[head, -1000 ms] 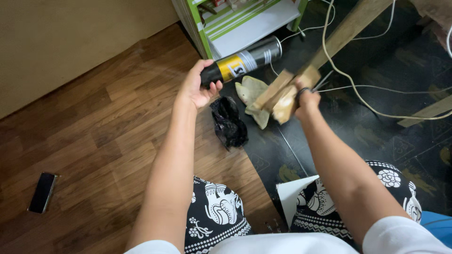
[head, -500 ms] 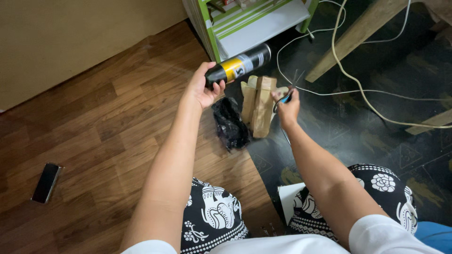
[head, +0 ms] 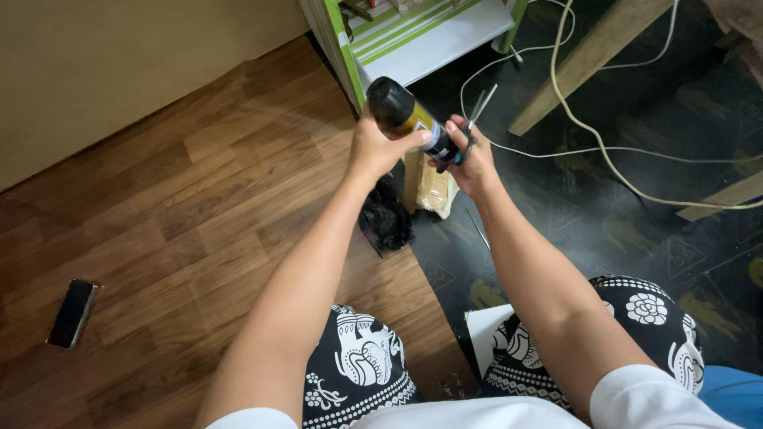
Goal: The person uses shears to cut through black plastic wrap and cardboard packaging to unbox a spray canister, then wipes the canister with a cloth and places it on a shelf.
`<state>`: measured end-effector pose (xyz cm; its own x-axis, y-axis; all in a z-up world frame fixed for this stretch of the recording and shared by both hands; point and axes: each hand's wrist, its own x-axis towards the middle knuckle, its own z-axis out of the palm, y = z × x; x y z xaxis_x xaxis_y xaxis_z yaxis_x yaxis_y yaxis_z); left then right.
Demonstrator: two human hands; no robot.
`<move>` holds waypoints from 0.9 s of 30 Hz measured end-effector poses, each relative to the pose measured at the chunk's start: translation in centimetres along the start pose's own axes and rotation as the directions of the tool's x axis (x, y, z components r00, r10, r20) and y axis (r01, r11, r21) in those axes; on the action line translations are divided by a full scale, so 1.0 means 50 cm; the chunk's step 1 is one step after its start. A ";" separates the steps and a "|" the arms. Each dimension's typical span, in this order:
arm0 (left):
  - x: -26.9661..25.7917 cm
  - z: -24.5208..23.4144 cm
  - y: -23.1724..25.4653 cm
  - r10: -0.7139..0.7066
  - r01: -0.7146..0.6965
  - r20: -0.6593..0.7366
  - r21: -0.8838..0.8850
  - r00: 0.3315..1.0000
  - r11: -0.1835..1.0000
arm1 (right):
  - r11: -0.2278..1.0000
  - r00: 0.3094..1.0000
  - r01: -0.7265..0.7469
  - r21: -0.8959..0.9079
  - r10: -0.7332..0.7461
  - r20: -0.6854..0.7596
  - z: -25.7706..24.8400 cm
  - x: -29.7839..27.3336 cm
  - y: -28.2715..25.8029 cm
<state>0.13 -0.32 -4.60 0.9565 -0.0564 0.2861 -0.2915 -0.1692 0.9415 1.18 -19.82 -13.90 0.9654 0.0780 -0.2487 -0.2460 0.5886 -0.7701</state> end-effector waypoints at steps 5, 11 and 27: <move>0.008 0.027 -0.067 -0.292 0.261 -0.130 -0.212 0.948 0.942 | 0.951 0.986 -0.127 -0.283 0.152 0.066 -0.006 -0.007 -0.069; 0.035 0.007 -0.035 -0.354 0.283 -0.176 -0.333 0.918 0.899 | 0.684 0.983 -0.067 -0.727 0.172 0.071 -0.114 0.018 -0.127; 0.039 0.080 -0.003 -0.328 0.300 -0.074 -0.254 0.942 0.920 | 0.763 0.848 0.460 -0.454 -0.530 -0.030 -0.069 -0.008 -0.272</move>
<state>2.00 -4.35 -4.91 0.9968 0.0750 -0.0260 0.0202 0.0772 0.9968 3.83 -30.65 -5.37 0.9461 -0.2699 0.1792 0.2176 0.1195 -0.9687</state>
